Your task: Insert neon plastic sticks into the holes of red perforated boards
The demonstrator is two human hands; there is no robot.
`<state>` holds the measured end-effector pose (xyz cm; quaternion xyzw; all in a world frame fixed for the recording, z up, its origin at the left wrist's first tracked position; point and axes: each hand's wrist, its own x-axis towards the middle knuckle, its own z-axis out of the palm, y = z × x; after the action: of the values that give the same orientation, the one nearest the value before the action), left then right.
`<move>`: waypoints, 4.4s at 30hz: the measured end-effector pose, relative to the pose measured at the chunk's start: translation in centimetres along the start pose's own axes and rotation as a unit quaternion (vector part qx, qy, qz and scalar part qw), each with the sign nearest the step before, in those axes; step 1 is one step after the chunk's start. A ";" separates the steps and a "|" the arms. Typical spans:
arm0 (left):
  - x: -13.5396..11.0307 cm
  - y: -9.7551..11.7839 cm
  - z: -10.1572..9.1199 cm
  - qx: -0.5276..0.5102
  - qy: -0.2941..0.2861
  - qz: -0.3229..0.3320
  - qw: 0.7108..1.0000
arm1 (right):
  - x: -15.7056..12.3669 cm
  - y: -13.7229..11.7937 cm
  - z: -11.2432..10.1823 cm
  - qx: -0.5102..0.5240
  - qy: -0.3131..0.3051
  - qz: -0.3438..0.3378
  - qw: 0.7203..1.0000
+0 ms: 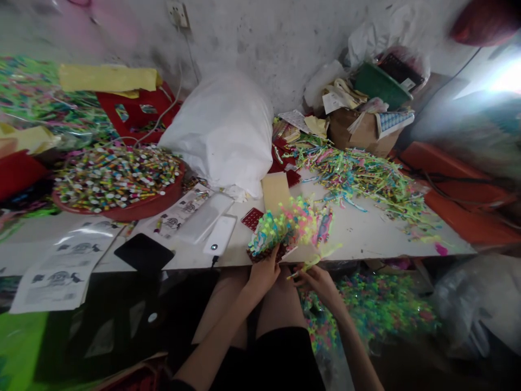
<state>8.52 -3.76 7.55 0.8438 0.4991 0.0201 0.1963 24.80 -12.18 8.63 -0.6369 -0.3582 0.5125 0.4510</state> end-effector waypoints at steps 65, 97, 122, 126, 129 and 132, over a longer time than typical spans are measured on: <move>-0.7 -0.2 -0.1 -0.091 0.037 0.052 0.994 | 3.3 -1.8 2.0 -0.324 0.047 -0.138 0.935; -0.2 0.3 0.5 0.046 -0.034 0.013 0.998 | 8.3 -1.1 -6.3 0.021 0.158 0.064 0.985; -1.3 -0.6 2.8 -0.137 0.026 0.049 0.989 | 3.9 2.5 5.3 -0.161 0.182 -0.121 0.962; -1.0 -1.0 2.8 -0.143 0.047 0.078 0.985 | 3.2 2.5 4.8 -0.245 0.133 -0.129 0.952; -0.5 -1.1 2.5 -0.146 0.062 0.074 0.984 | 3.1 2.2 3.8 -0.251 0.096 -0.134 0.954; 0.2 -1.0 2.3 -0.130 0.056 0.057 0.988 | 3.2 1.5 3.0 -0.249 0.056 -0.126 0.959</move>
<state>8.31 -3.88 5.09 0.8358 0.4531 0.1433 0.2750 22.53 -9.10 5.93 -0.7061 -0.5262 0.3097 0.3587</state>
